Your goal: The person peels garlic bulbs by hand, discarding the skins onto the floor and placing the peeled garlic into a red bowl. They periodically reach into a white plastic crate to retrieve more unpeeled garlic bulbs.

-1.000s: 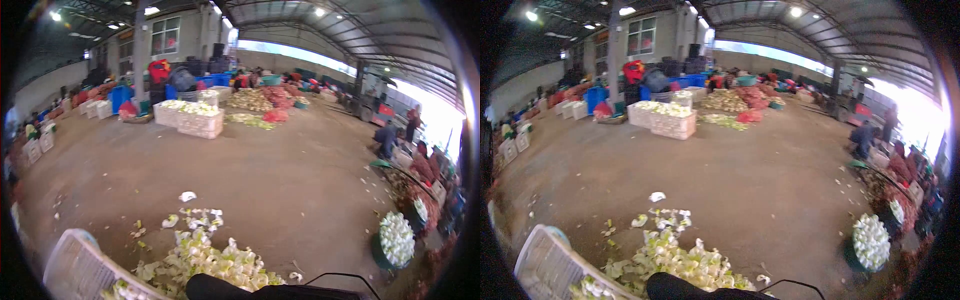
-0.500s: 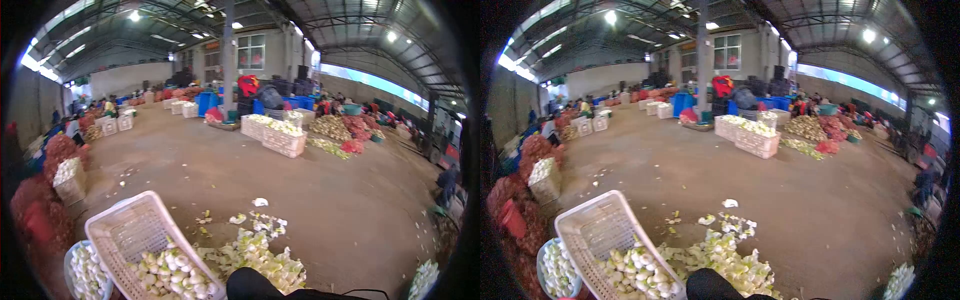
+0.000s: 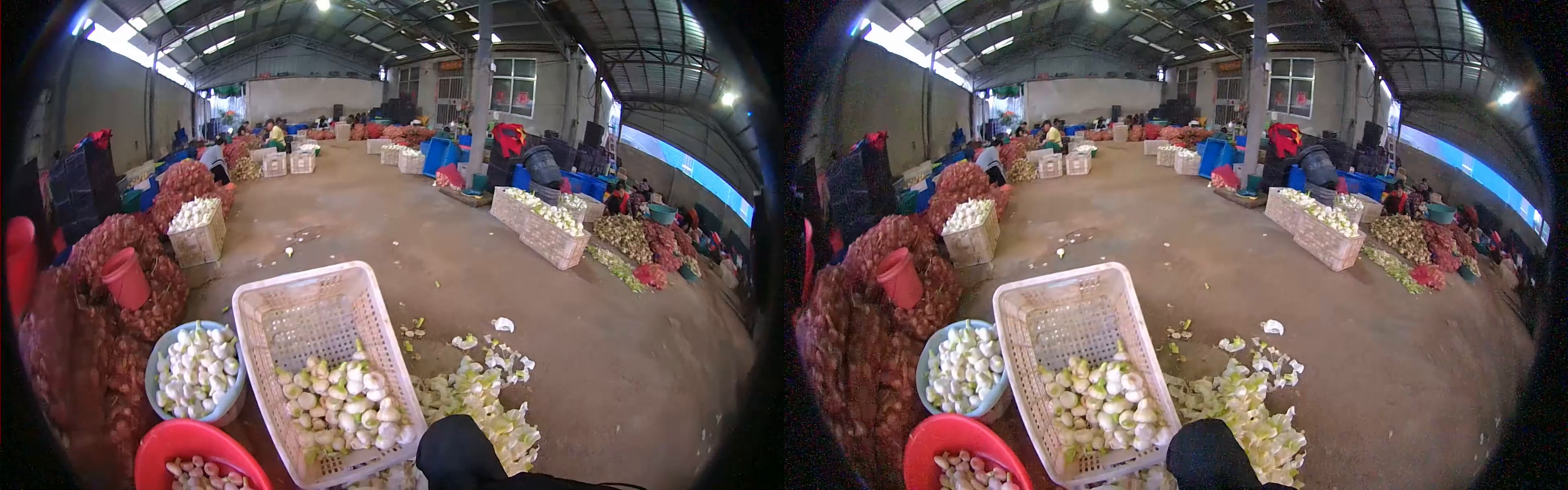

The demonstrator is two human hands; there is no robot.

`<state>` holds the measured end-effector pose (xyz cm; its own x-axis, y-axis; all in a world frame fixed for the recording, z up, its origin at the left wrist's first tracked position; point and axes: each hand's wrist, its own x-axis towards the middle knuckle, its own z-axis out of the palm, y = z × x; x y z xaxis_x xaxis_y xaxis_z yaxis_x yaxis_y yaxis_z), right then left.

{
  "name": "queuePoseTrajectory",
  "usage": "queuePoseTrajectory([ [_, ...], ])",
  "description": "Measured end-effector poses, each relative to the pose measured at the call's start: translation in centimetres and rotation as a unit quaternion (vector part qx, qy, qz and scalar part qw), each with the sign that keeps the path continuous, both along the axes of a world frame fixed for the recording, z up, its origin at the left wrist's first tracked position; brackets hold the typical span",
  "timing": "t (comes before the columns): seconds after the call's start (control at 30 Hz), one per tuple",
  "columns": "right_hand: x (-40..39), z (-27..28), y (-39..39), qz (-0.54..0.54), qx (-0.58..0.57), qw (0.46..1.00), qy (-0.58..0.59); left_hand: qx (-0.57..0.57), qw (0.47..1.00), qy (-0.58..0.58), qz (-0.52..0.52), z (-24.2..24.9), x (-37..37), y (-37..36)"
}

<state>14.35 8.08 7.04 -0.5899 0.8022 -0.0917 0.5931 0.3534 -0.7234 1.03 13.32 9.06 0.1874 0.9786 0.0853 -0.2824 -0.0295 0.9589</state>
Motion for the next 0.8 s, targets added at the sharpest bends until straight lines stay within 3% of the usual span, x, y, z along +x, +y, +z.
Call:
queuePoseTrajectory([
  [0.07, 0.1, -1.7, 0.2, -0.028, -0.09, 0.995, 0.041, -0.014, 1.0, -0.005, -0.006, 0.1, -0.2, -0.3],
  [0.13, 1.3, -9.8, 1.7, 0.05, -0.187, 0.978, 0.077, -0.057, 0.998, -0.015, -0.009, -1.0, -0.3, -2.4],
  [0.2, 2.5, -2.3, 0.7, 0.029, -0.151, 0.986, 0.063, -0.121, 0.992, -0.024, -0.002, -2.7, -0.7, -5.8],
  [0.27, 2.3, 0.4, 0.0, 0.017, -0.301, 0.936, 0.182, -0.2, 0.979, -0.037, 0.015, -4.3, -1.0, -10.6],
  [0.33, 2.1, -2.1, -0.6, 0.039, -0.042, 0.989, 0.139, -0.244, 0.968, -0.053, 0.028, -4.5, -0.8, -13.3],
  [0.4, 1.9, -2.4, -1.0, 0.008, 0.008, 0.994, 0.113, -0.325, 0.938, -0.115, 0.035, -4.7, -0.9, -13.0],
  [0.43, 2.0, -3.6, -0.8, -0.011, -0.034, 0.992, 0.117, -0.214, 0.973, -0.012, 0.085, -5.0, -0.3, -13.0],
  [0.47, 2.2, -3.8, -0.4, -0.041, -0.043, 0.996, 0.072, -0.101, 0.982, 0.098, 0.126, -5.0, 0.6, -13.3],
  [0.5, 2.2, -3.7, -0.1, -0.059, -0.069, 0.991, 0.099, -0.039, 0.975, 0.171, 0.138, -4.6, 0.9, -13.3],
  [0.6, 2.2, -1.8, 0.0, -0.107, -0.085, 0.977, 0.167, -0.147, 0.979, 0.011, 0.14, -2.9, 1.2, -12.9],
  [0.63, 2.2, -1.7, 0.0, -0.079, -0.014, 0.985, 0.15, -0.156, 0.978, 0.011, 0.139, -3.6, 1.1, -12.9],
  [0.73, 1.4, -0.4, 0.1, -0.019, 0.037, 0.985, 0.169, -0.171, 0.971, 0.065, 0.15, -5.5, 0.8, -12.4],
  [0.8, 1.6, -1.3, 0.1, -0.05, -0.033, 0.979, 0.196, -0.279, 0.952, -0.08, 0.1, -5.1, 0.4, -12.3],
])
